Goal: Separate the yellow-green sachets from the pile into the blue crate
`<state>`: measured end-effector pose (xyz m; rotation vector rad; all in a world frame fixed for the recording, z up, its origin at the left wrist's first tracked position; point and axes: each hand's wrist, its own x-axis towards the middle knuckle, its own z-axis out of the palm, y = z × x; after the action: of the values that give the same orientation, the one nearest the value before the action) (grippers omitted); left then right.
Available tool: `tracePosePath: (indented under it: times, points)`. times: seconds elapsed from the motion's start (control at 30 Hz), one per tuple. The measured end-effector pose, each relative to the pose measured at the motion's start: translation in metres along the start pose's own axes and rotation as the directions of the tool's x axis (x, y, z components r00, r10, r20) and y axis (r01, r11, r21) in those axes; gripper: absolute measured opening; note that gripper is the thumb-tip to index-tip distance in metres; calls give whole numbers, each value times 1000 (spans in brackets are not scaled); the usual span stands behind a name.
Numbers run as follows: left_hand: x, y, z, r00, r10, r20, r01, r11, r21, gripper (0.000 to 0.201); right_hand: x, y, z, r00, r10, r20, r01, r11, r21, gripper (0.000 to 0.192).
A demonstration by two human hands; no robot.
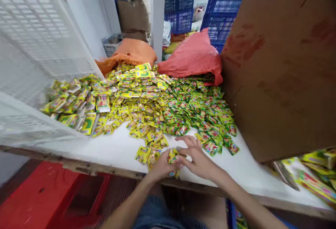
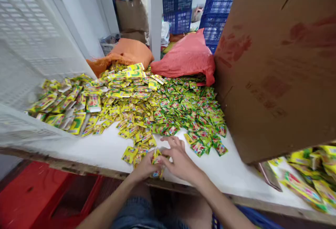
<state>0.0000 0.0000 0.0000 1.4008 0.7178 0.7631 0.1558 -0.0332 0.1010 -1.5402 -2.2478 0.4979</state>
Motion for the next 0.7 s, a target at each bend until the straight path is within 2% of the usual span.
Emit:
tracePosePath:
  times: [0.13,0.3,0.5,0.7]
  points:
    - [0,0,-3,998,-43,-46,44,999,10,35,1,-7,6,1000,6,-4,-6,1000,2,18]
    - [-3,8,-2,998,-60,11,61,994,-87,23,9,0,5,998,47,-43,-44,997,70,10]
    - [-2,7,-3,997,-63,37,66,991,-113,27,9,0,7,993,16,-116,-8,998,66,9]
    - [-3,8,-2,997,-61,46,64,996,-61,26,11,-8,6,997,-71,-36,71,997,4,16]
